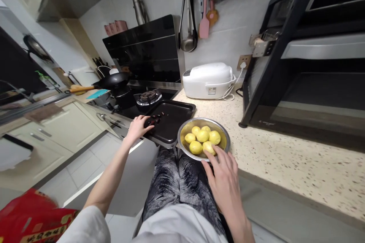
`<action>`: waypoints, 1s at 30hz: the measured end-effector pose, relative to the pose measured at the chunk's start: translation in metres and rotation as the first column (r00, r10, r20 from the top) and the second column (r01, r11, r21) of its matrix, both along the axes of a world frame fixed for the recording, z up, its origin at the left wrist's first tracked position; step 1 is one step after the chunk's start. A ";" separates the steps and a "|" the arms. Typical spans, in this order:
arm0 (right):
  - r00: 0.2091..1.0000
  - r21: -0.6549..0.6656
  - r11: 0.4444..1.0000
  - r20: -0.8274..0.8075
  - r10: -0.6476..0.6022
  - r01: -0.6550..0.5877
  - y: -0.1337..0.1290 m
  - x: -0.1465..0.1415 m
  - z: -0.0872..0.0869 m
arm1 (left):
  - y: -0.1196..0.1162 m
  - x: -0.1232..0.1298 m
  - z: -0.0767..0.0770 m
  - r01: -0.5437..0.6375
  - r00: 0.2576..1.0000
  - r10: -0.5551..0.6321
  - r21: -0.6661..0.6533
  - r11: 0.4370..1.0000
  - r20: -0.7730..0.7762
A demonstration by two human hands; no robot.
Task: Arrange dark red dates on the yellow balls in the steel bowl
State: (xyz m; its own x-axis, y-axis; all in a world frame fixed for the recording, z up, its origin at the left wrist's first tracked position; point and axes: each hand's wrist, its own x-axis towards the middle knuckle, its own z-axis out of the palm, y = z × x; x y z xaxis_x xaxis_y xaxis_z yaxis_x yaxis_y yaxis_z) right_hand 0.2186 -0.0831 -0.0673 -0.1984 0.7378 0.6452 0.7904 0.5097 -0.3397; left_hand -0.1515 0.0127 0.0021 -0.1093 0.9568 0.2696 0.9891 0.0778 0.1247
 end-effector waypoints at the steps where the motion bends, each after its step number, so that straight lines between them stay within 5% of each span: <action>1: 1.000 -0.003 1.000 -0.001 -0.001 0.001 0.001 -0.001 0.000 | -0.003 -0.006 -0.001 -0.041 0.998 0.040 -0.014 0.999 -0.048; 6: 1.000 -0.014 1.000 -0.001 -0.006 0.006 0.003 -0.002 -0.001 | -0.011 -0.009 -0.005 -0.122 0.983 0.115 -0.036 0.992 -0.144; 15: 1.000 -0.029 1.000 0.011 0.004 -0.004 0.001 0.000 -0.001 | -0.002 0.005 -0.016 -0.050 0.998 0.054 -0.085 0.995 0.043; 20: 1.000 -0.055 0.998 0.009 0.014 -0.014 0.001 0.000 0.001 | 0.016 0.004 -0.019 -0.049 0.993 0.064 -0.152 0.987 0.100; 25: 1.000 -0.053 0.998 0.004 0.024 -0.024 0.000 0.001 0.003 | 0.040 0.008 -0.021 -0.115 0.993 0.109 -0.150 0.982 -0.051; 30: 0.999 -0.045 0.998 0.017 0.044 -0.043 0.002 0.003 0.003 | 0.061 0.010 -0.024 -0.004 0.994 -0.012 -0.153 0.988 -0.105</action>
